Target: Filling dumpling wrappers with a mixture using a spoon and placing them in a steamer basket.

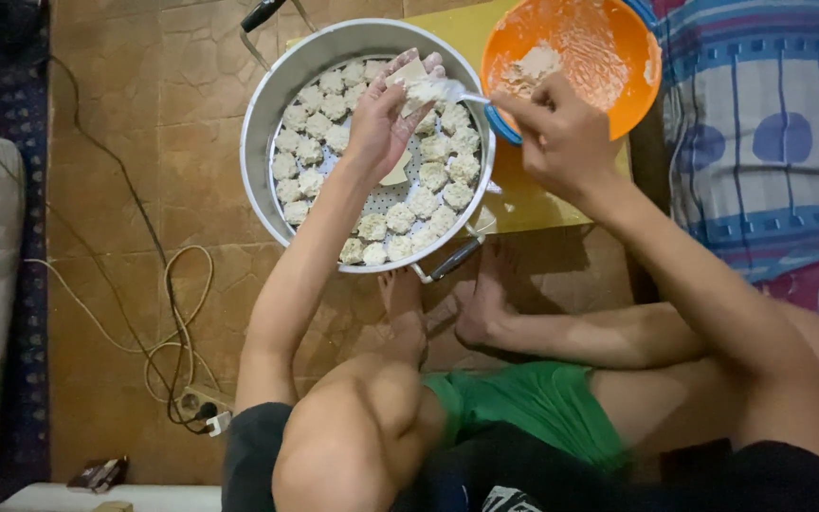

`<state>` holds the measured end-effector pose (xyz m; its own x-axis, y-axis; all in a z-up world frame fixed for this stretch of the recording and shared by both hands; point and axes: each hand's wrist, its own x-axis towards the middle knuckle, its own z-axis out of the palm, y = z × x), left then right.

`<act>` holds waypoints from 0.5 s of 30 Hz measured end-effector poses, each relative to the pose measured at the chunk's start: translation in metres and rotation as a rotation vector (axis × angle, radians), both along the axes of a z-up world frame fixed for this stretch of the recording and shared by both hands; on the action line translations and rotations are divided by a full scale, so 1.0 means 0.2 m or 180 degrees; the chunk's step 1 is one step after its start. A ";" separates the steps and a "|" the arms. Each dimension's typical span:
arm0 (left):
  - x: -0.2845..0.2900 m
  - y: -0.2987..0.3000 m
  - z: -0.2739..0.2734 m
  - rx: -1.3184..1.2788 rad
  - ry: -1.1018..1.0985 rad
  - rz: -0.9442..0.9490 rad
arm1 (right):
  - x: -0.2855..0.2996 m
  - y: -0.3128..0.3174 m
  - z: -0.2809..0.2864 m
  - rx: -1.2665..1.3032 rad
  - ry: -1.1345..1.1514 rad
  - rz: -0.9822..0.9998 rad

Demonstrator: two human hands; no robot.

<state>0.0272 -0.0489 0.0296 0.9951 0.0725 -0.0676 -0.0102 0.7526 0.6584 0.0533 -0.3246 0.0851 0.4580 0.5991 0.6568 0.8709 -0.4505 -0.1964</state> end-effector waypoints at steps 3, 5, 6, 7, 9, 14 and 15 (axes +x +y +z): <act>0.00 -0.01 0.02 0.0155 0.0143 0.0049 | -0.03 0.03 0.00 -0.0301 0.0093 -0.0146; -0.01 -0.01 0.01 0.0007 0.0011 0.0074 | -0.01 0.04 -0.03 -0.0441 0.0052 -0.0298; -0.01 -0.01 0.01 0.0009 0.0014 0.0066 | -0.02 0.03 0.00 -0.0440 0.0056 -0.0306; 0.00 -0.01 0.00 0.0048 0.0100 0.0106 | -0.03 0.03 0.03 -0.0316 0.0023 -0.0337; 0.00 -0.02 0.01 0.0088 0.0187 0.0139 | -0.04 0.03 0.07 -0.0193 -0.0010 -0.0376; 0.00 -0.03 0.02 0.0191 0.0211 0.0123 | -0.05 0.04 0.05 -0.0108 -0.0046 -0.0408; 0.00 -0.03 0.02 0.0194 0.0209 0.0122 | -0.04 0.03 0.03 -0.0105 -0.0047 -0.0409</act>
<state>0.0274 -0.0545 0.0344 0.9851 0.1164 -0.1269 0.0065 0.7110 0.7032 0.0444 -0.3180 0.0914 0.5228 0.5574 0.6450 0.8083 -0.5645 -0.1673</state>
